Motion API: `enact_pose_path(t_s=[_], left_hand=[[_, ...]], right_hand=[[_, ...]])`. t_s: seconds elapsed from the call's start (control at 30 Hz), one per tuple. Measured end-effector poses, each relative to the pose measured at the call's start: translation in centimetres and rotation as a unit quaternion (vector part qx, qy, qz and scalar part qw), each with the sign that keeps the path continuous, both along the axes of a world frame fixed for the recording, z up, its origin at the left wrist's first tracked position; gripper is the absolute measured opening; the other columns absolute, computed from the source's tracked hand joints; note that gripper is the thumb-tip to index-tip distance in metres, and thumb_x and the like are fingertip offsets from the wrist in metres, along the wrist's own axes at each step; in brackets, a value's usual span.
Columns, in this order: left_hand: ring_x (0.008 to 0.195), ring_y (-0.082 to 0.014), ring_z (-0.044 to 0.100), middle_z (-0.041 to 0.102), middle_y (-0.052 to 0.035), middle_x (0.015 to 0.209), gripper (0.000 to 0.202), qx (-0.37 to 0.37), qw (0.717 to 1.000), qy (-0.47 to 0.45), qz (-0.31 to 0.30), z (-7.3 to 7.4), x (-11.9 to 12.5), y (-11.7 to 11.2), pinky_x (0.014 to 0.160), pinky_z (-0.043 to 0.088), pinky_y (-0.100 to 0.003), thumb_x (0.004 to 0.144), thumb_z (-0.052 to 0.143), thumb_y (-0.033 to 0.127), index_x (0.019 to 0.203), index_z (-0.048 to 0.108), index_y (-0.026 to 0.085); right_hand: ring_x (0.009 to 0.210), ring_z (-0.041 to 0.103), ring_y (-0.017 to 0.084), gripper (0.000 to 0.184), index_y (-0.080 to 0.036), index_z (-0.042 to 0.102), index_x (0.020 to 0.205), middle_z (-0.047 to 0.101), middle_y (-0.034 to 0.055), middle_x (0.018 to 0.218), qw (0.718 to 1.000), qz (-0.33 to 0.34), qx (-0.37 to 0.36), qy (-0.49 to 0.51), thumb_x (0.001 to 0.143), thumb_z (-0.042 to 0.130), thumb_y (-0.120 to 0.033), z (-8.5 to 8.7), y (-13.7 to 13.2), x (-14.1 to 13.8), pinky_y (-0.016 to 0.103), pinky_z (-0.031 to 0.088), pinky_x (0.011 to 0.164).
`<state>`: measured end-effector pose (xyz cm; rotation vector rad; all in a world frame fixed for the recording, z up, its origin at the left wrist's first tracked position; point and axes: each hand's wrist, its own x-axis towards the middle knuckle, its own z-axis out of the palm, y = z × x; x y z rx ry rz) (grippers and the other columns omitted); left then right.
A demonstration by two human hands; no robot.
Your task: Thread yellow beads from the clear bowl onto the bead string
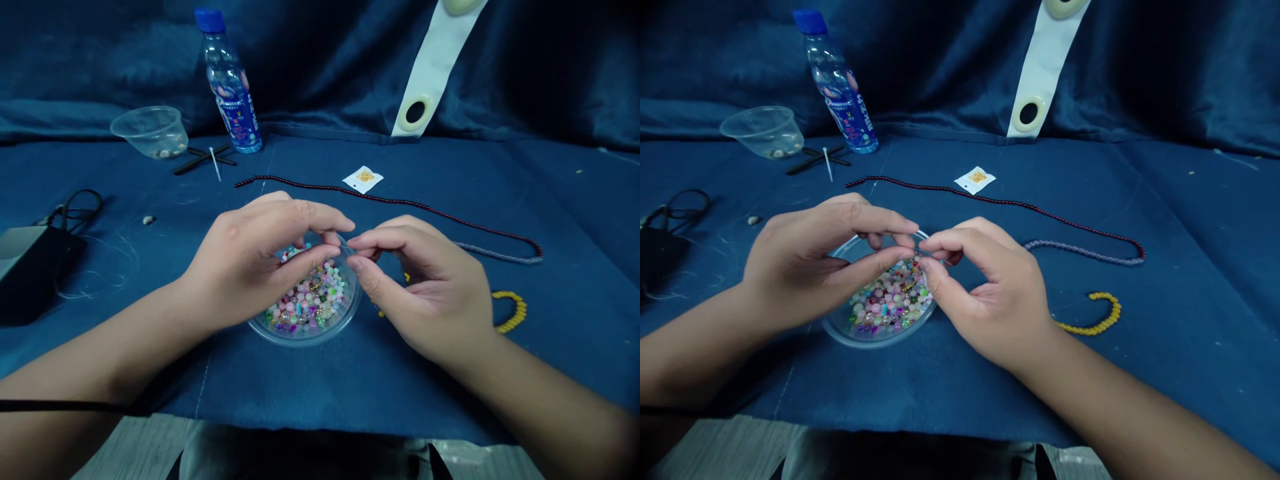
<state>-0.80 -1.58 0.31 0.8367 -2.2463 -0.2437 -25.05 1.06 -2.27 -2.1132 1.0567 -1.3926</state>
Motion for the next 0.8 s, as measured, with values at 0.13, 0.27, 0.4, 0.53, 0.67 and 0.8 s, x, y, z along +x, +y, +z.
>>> enact_pose_path(t_s=[0.13,0.27,0.4,0.53,0.67,0.8], left_hand=[[0.101,-0.0144,0.08,0.085,0.0021,0.109,0.022,-0.006,1.0,0.0,-0.009,0.2,-0.2,0.1,0.103,0.06,-0.029,0.109,0.077,0.021,0.13,0.076,0.025],[0.101,-0.0128,0.08,0.085,0.0029,0.111,0.02,-0.03,0.999,-0.001,-0.016,0.0,-0.5,0.0,0.101,0.06,-0.027,0.107,0.078,0.017,0.127,0.077,0.024],[0.105,-0.014,0.08,0.085,0.0022,0.111,0.02,-0.031,0.999,-0.019,-0.023,0.2,-0.1,-0.3,0.102,0.059,-0.027,0.107,0.078,0.017,0.126,0.078,0.023],[0.098,-0.0152,0.078,0.085,0.0,0.113,0.015,0.009,0.999,-0.05,0.0,1.5,1.2,-1.0,0.083,0.058,-0.025,0.107,0.079,0.024,0.122,0.08,0.024],[0.084,-0.0136,0.075,0.084,0.0004,0.103,0.01,0.089,0.986,-0.106,-0.088,2.9,2.3,-0.9,0.071,0.054,-0.025,0.11,0.073,0.03,0.115,0.081,0.024],[0.059,-0.0135,0.061,0.069,0.0007,0.07,0.037,0.203,0.948,-0.194,-0.153,3.1,1.9,0.0,0.06,0.045,-0.029,0.115,0.063,0.037,0.081,0.071,0.021]], right_hand=[[0.091,0.075,0.018,0.017,-0.023,0.081,0.11,0.08,0.0035,0.101,0.997,-0.026,-0.068,0.034,0.099,0.081,-0.01,-0.1,-0.1,-0.1,0.034,0.062,0.079],[0.087,0.076,0.017,0.012,-0.023,0.082,0.105,0.081,0.0031,0.098,0.995,-0.03,-0.085,0.04,0.102,0.079,-0.011,0.0,-0.1,-0.2,0.033,0.062,0.078],[0.086,0.076,0.018,0.009,-0.02,0.082,0.102,0.081,0.0041,0.095,0.995,-0.035,-0.083,0.035,0.103,0.077,-0.013,0.1,-0.1,-0.1,0.033,0.061,0.076],[0.087,0.075,0.018,0.008,-0.02,0.081,0.099,0.081,0.0045,0.094,0.994,-0.061,-0.08,0.046,0.103,0.077,-0.015,0.2,-0.1,-0.1,0.033,0.06,0.075],[0.087,0.073,0.016,0.008,-0.022,0.079,0.098,0.081,0.0021,0.095,0.992,-0.084,-0.078,0.046,0.102,0.078,-0.014,0.2,-0.2,-0.1,0.033,0.06,0.078],[0.085,0.072,0.016,0.008,-0.023,0.078,0.097,0.08,0.0001,0.093,0.992,-0.096,-0.076,0.041,0.101,0.079,-0.016,0.1,-0.1,-0.2,0.033,0.059,0.079]])
